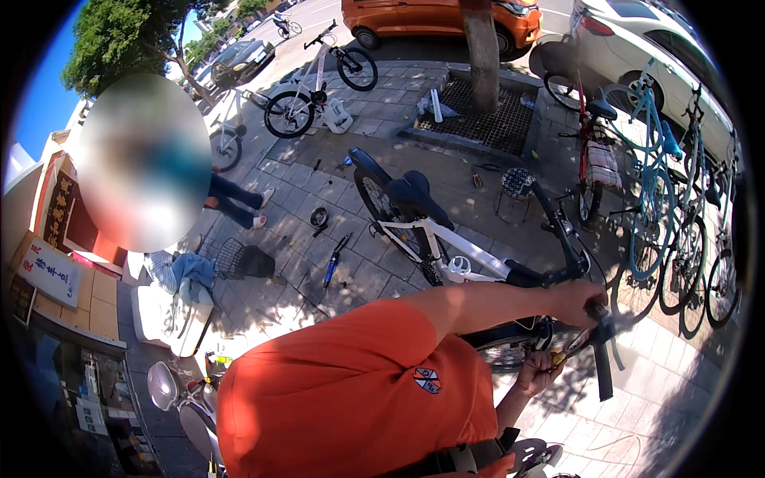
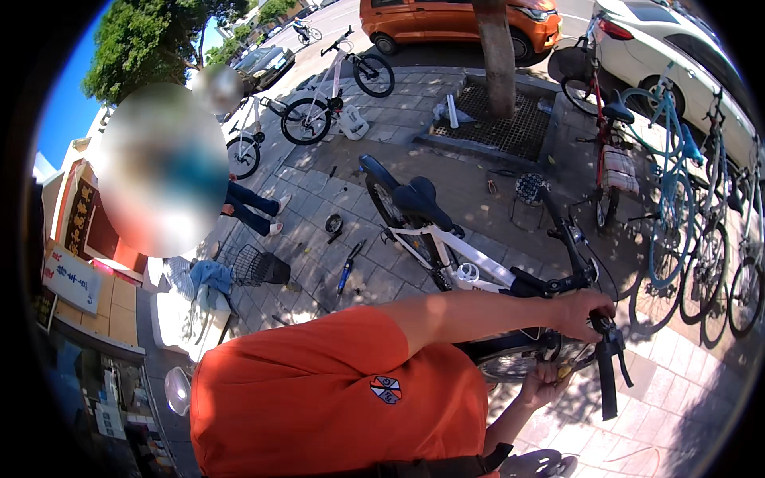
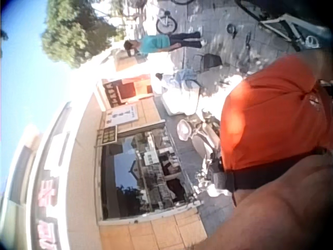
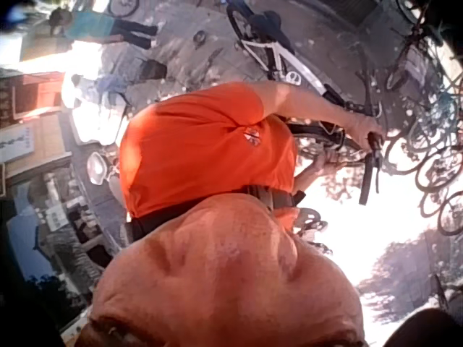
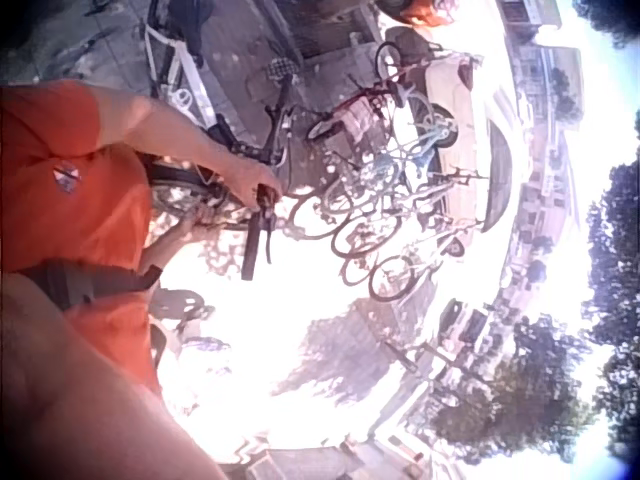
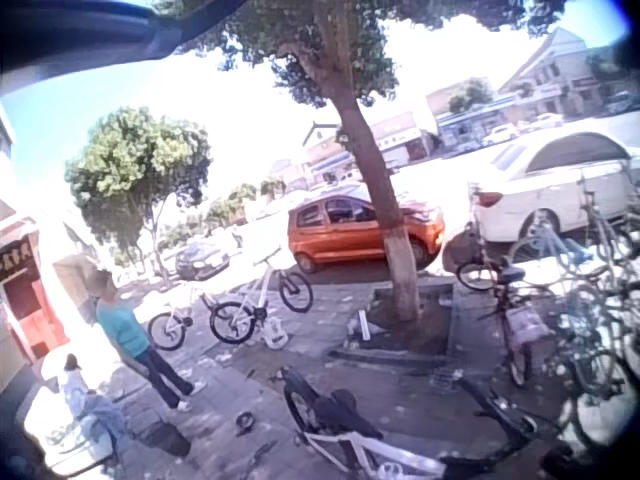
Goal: The person walks through a bicycle shop and outside to a sidewalk, then uses a screwdriver to tighten the handlebars on a white bicycle. After securing the handlebars, the person lifts and moves the bicycle back into the shop.
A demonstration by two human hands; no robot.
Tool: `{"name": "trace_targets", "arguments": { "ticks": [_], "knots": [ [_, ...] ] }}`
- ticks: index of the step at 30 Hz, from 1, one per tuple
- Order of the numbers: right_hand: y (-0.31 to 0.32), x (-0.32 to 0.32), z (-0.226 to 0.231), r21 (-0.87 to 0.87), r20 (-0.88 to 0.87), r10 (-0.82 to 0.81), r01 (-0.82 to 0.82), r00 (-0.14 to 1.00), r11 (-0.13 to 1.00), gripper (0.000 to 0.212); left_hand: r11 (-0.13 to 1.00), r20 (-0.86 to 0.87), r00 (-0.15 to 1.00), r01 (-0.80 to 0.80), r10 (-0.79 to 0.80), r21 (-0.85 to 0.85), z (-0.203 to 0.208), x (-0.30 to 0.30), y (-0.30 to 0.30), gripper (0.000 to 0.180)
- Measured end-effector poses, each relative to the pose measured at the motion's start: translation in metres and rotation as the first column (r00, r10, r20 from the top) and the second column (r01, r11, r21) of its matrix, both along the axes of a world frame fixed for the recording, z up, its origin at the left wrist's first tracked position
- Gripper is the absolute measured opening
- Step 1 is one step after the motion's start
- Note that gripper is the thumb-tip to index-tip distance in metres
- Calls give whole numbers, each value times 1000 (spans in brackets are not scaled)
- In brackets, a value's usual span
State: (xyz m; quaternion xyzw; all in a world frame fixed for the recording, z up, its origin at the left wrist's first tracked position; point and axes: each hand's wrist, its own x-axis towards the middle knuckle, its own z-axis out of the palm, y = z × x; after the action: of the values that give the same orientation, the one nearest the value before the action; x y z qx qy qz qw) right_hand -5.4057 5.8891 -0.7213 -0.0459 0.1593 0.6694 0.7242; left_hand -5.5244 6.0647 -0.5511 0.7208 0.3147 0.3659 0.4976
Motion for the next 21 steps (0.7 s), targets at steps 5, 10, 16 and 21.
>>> {"name": "trace_targets", "arguments": {
  "ticks": [5, 10, 16, 21],
  "knots": [
    [-24, 19, 5, -161, 141, 67, -44, 988, 986, 31, 998, -81, 995, 50, -53, -40, 7, -18, 14, 49],
    [-74, 23, 11, -238, 168, -6, 47, 986, 970, 32, 976, -199, 973, 80, -121, -202, 24, -6, 13, 43],
    [-118, 27, 20, -209, 265, -144, 203, 954, 957, 39, 952, -153, 940, 304, -305, -29, 10, -15, 37, 41],
    [-130, 50, 79, -86, 437, -239, 305, 867, 949, 41, 805, -263, 764, 585, -589, -101, 29, -11, 68, 37]
  ]
}}
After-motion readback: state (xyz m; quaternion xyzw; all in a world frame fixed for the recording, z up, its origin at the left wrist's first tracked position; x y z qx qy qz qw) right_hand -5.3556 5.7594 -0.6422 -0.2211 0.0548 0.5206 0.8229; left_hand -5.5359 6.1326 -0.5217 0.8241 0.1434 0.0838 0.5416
